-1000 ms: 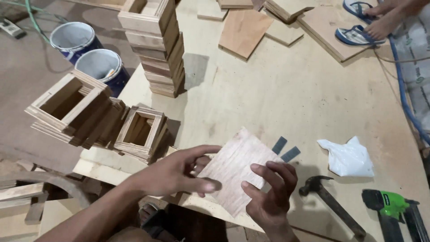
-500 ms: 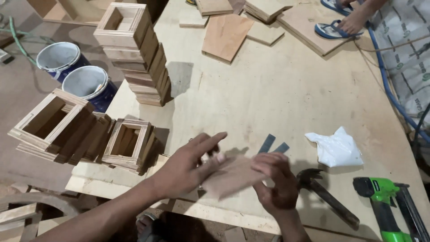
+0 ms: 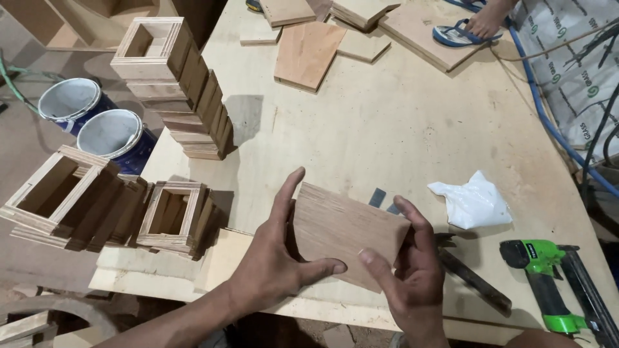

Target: Assembling small wooden frames or boxes by applying wood glue to the joints and securing them with a pneumatic nail gun.

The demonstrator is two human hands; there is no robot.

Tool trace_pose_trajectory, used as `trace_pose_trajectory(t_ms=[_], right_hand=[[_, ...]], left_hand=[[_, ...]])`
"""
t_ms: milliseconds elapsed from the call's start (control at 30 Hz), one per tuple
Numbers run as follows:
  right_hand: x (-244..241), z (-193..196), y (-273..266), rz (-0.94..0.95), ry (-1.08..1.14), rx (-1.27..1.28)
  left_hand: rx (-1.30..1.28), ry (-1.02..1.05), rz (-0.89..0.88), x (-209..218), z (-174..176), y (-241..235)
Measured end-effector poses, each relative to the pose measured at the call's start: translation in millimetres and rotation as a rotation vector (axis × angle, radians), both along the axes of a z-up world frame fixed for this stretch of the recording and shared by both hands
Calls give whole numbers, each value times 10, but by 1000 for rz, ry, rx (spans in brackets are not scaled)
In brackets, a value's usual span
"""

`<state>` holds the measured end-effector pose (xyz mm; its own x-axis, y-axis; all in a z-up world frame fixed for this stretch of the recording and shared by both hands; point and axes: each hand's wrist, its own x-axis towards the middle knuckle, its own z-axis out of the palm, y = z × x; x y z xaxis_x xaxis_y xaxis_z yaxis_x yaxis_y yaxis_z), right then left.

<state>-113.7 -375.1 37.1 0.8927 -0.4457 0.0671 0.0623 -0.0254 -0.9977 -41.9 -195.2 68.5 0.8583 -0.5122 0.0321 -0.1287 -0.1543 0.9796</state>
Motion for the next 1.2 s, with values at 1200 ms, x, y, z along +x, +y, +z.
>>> trace_pose_trajectory(t_ms=[1200], right_hand=[[649, -418, -263, 918, 2, -728]], left_hand=[[818, -279, -487, 633, -675, 311]])
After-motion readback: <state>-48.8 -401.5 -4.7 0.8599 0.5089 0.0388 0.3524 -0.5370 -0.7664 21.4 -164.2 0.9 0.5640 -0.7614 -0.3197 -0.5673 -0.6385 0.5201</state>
